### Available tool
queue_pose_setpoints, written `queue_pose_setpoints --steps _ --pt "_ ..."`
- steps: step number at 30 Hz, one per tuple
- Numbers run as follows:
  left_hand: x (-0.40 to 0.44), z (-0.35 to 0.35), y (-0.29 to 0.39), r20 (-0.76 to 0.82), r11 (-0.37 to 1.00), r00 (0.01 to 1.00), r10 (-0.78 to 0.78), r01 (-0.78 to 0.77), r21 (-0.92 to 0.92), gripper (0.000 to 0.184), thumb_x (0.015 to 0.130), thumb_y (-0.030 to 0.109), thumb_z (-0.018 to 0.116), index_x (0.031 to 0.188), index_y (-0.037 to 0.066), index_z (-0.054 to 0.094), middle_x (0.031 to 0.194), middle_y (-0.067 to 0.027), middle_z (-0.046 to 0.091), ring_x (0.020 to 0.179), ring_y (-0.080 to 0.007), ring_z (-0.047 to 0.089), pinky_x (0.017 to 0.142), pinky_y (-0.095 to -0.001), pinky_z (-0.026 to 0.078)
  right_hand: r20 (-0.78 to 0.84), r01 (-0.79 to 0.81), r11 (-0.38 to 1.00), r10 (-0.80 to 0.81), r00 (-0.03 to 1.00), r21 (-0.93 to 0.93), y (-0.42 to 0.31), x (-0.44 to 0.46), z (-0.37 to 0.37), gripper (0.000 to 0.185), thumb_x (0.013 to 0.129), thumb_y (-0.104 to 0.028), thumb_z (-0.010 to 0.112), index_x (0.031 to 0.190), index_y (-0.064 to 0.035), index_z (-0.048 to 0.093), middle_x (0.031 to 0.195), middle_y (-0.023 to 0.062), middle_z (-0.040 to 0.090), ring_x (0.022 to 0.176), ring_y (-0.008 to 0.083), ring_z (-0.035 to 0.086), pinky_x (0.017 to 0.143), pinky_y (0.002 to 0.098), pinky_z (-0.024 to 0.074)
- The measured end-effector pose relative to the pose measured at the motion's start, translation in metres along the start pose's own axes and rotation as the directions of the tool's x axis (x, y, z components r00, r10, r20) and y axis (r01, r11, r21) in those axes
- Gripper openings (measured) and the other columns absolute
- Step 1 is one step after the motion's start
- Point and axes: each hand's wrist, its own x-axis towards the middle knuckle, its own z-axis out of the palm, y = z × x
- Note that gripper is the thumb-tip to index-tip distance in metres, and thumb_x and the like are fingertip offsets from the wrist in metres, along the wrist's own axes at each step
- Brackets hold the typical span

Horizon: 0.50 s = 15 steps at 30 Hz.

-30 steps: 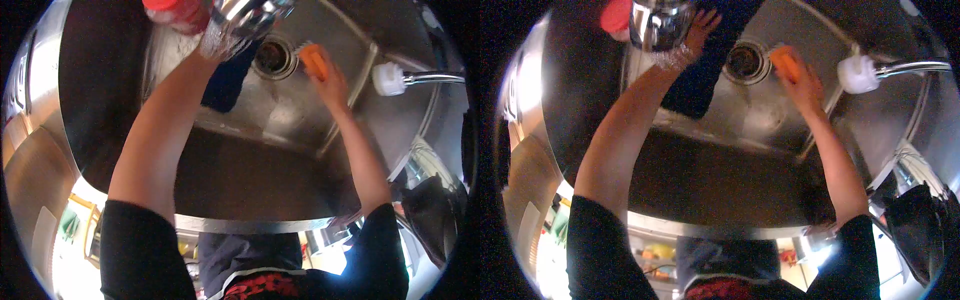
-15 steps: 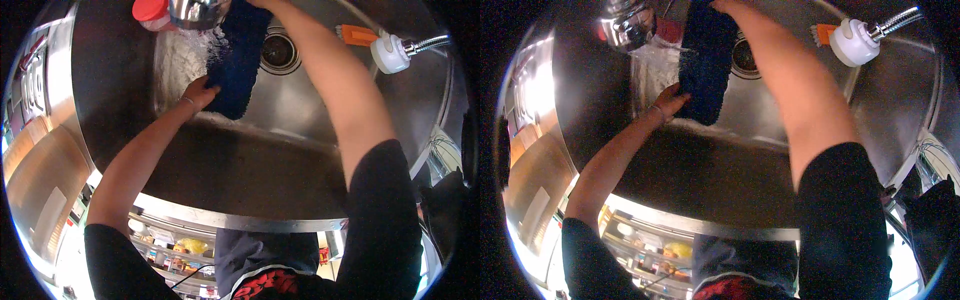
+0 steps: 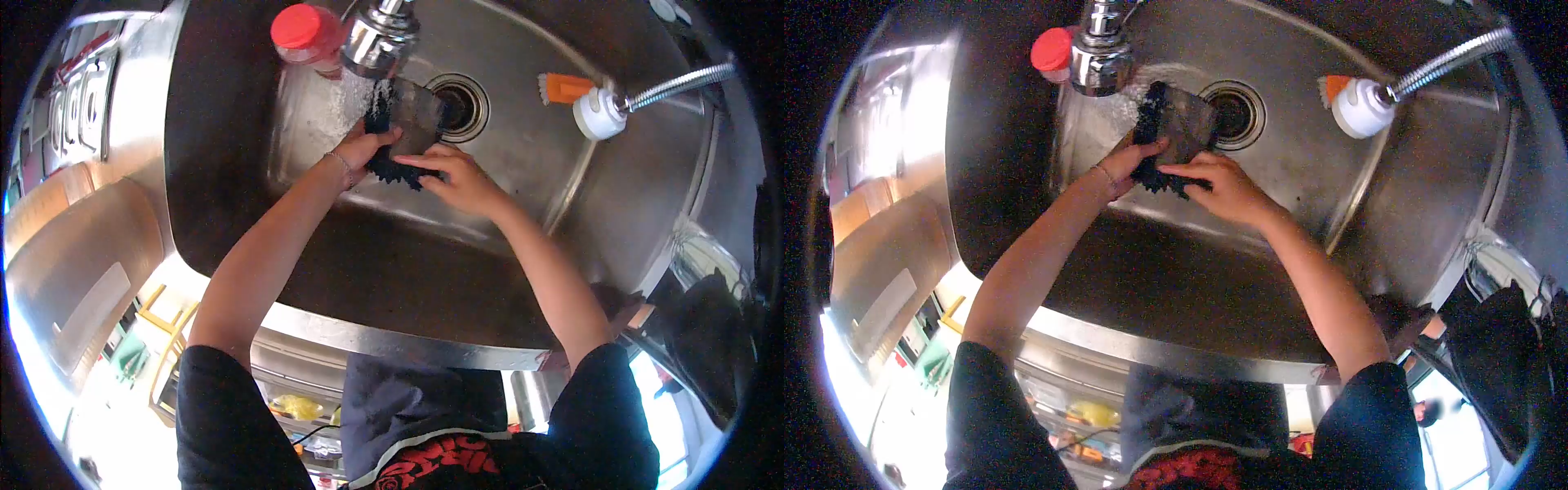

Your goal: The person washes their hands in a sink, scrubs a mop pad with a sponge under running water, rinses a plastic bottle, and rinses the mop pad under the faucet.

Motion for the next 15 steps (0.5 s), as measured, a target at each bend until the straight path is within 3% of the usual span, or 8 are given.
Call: queue_pose_setpoints --steps 2,4,7,9,10,11,13,15 --pt "-0.006 -0.001 -0.002 0.002 0.994 0.999 0.033 -0.033 0.108 0.048 0.093 0.022 0.068 0.133 0.007 0.047 0.118 -0.0059 0.063 0.102 -0.0181 0.062 0.087 -0.035 0.053 -0.132 -0.298 0.912 0.344 0.929 0.281 0.006 -0.012 0.0 0.037 0.089 -0.023 0.064 0.127 -0.025 0.065 0.093 0.0037 0.062 0.086 0.0206 0.058 0.082 0.0386 0.0464" --pt "-0.018 0.006 0.002 0.005 0.977 0.997 0.08 -0.079 0.199 0.048 0.094 0.022 0.067 0.134 0.007 0.045 0.118 -0.0061 0.063 0.103 -0.0177 0.061 0.088 -0.0347 0.053 0.089 -0.693 0.376 0.84 0.535 0.615 0.01 -0.012 -0.006 0.05 0.09 -0.055 0.061 0.122 -0.0164 0.063 0.103 0.0017 0.065 0.09 0.0215 0.063 0.09 0.0422 0.0492" --pt "-0.035 0.031 0.013 0.117 0.945 0.969 0.216 -0.237 0.223 0.045 0.098 0.025 0.061 0.135 0.006 0.043 0.12 -0.0089 0.062 0.106 -0.0191 0.06 0.089 -0.0366 0.052 0.525 -0.618 -0.05 0.584 0.619 0.784 -0.023 0.005 0.001 0.064 0.09 -0.059 0.06 0.137 -0.0162 0.049 0.121 0.0112 0.061 0.106 0.0296 0.062 0.093 0.0552 0.0484" --pt "-0.04 0.04 0.008 0.033 0.694 0.927 0.374 -0.303 0.653 0.045 0.097 0.028 0.056 0.135 0.007 0.044 0.118 -0.0193 0.063 0.113 -0.0339 0.061 0.098 -0.0445 0.047 0.466 -0.476 -0.112 0.481 0.742 0.872 -0.025 0.021 0.023 0.065 0.088 -0.056 0.064 0.135 -0.0146 0.049 0.126 0.0121 0.06 0.114 0.0325 0.06 0.091 0.0648 0.0475" --pt "-0.041 0.036 0.014 0.049 0.335 0.933 0.357 -0.177 0.925 0.044 0.097 0.034 0.049 0.134 0.01 0.046 0.127 -0.019 0.058 0.13 -0.0387 0.046 0.106 -0.052 0.037 0.421 -0.388 -0.167 0.435 0.796 0.906 -0.033 0.03 0.031 0.064 0.088 -0.054 0.065 0.135 -0.0143 0.049 0.128 0.0127 0.059 0.116 0.0328 0.059 0.092 0.0638 0.0483" --pt "-0.042 0.028 0.015 0.04 0.326 0.931 0.364 -0.167 0.931 0.044 0.097 0.034 0.049 0.134 0.01 0.046 0.127 -0.019 0.058 0.13 -0.0387 0.046 0.106 -0.052 0.037 0.366 -0.295 -0.23 0.39 0.845 0.927 -0.037 0.037 0.038 0.062 0.088 -0.051 0.066 0.135 -0.014 0.049 0.129 0.0133 0.058 0.118 0.0331 0.058 0.092 0.0629 0.049" --pt "-0.047 0.011 0.016 0.338 -0.129 0.718 0.609 -0.33 0.935 0.046 0.097 0.037 0.047 0.133 0.009 0.048 0.135 -0.0145 0.053 0.14 -0.0368 0.033 0.113 -0.054 0.026 0.322 -0.252 -0.22 0.4 0.858 0.942 -0.03 0.041 0.049 0.056 0.09 -0.045 0.066 0.132 -0.0126 0.049 0.123 0.0126 0.06 0.111 0.0323 0.061 0.082 0.0529 0.0546" --pt "-0.046 -0.016 0.041 0.543 -0.015 0.725 0.423 -0.594 0.805 0.053 0.101 0.047 0.038 0.137 0.01 0.047 0.143 -0.0097 0.048 0.142 -0.0319 0.031 0.115 -0.0505 0.022 0.386 -0.304 -0.332 0.221 0.896 0.893 -0.009 0.041 0.056 0.053 0.085 -0.034 0.074 0.127 -0.0126 0.05 0.111 0.0097 0.06 0.091 0.0261 0.061 0.063 0.041 0.0514"
